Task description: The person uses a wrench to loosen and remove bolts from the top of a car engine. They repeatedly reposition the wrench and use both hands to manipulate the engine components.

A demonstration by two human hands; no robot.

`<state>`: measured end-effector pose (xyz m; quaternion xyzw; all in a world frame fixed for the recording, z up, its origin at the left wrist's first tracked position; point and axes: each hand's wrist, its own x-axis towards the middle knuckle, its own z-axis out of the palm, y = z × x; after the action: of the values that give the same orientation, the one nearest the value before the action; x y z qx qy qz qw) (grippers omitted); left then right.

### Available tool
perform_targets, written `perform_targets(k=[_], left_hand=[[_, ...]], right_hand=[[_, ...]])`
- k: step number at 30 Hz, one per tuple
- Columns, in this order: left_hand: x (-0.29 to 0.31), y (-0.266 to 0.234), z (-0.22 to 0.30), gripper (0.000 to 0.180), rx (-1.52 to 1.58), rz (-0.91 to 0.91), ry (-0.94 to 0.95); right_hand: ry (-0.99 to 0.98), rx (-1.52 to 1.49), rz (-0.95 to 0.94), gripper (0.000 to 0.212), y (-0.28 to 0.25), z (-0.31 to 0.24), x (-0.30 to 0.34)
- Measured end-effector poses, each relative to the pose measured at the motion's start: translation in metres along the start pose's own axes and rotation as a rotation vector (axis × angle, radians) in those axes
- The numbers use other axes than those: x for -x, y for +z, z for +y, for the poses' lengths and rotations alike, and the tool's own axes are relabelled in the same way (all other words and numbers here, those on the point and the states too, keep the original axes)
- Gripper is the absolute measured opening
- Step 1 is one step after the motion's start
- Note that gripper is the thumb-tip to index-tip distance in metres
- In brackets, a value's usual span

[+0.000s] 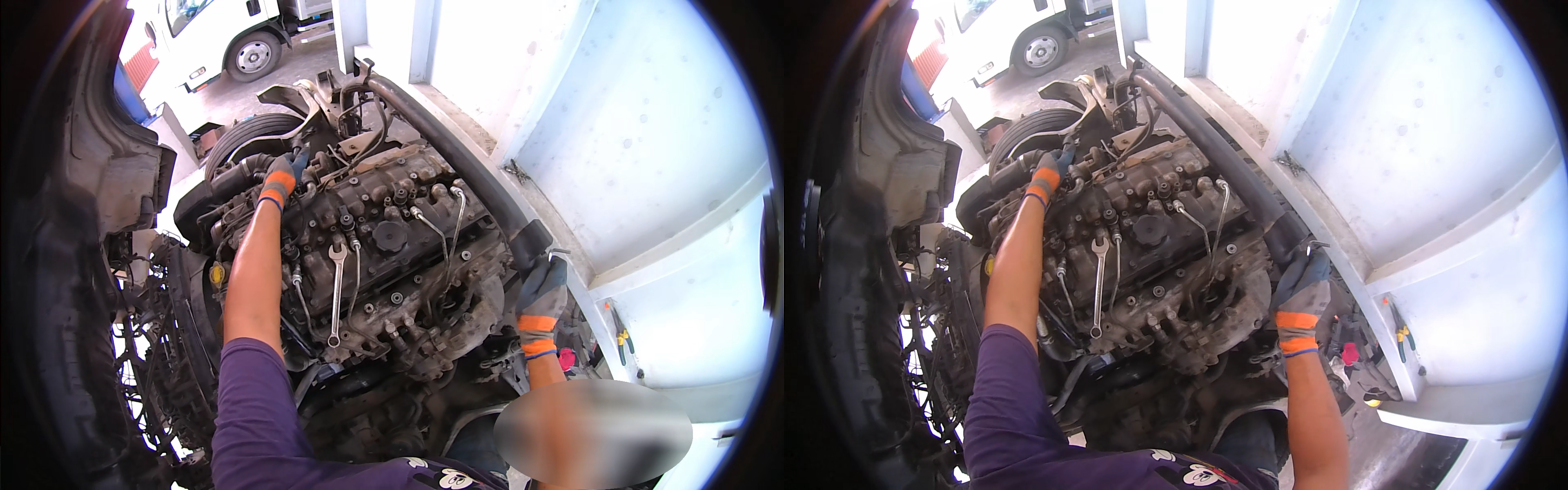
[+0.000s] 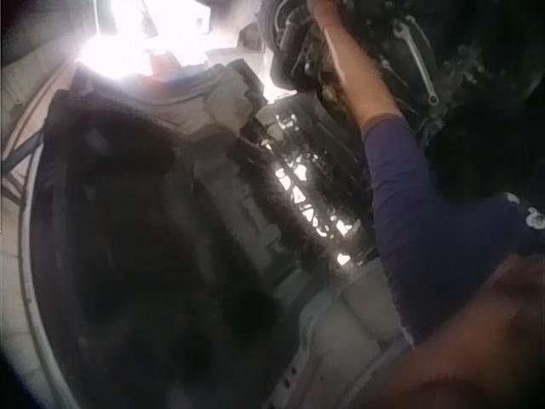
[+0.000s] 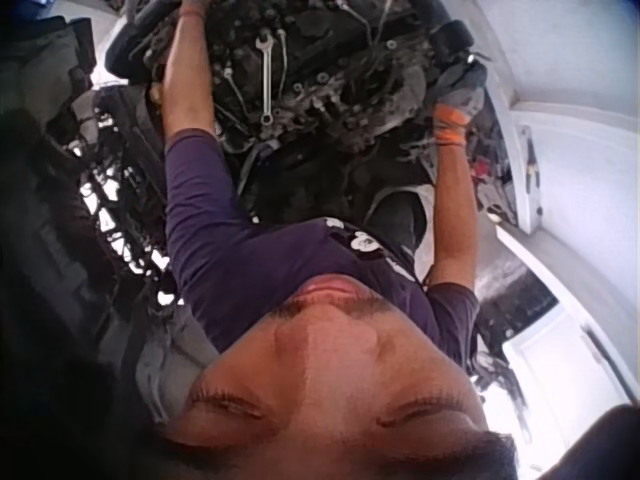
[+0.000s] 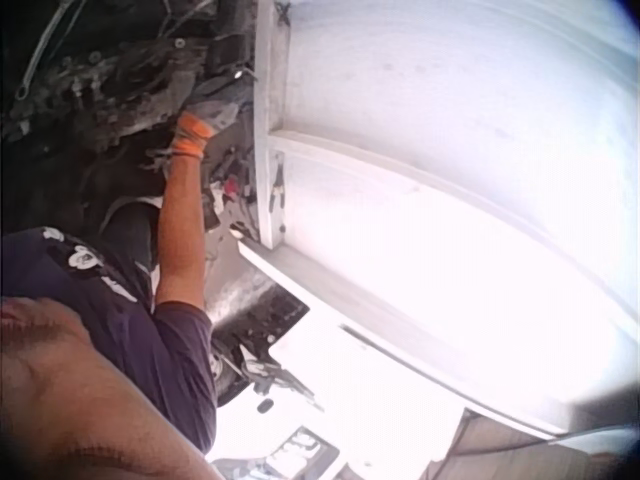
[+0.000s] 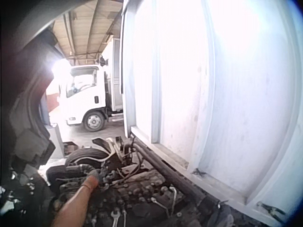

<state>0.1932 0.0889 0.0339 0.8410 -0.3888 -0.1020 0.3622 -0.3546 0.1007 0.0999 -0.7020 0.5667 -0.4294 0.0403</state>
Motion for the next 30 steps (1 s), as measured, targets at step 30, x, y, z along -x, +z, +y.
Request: perform_targets(k=[30], left_hand=[[0.259,-0.104,-0.049,0.039,-0.304,0.35,0.248]], right_hand=[[-0.147,-0.096,0.102,0.023,0.005,0.013,0.006]])
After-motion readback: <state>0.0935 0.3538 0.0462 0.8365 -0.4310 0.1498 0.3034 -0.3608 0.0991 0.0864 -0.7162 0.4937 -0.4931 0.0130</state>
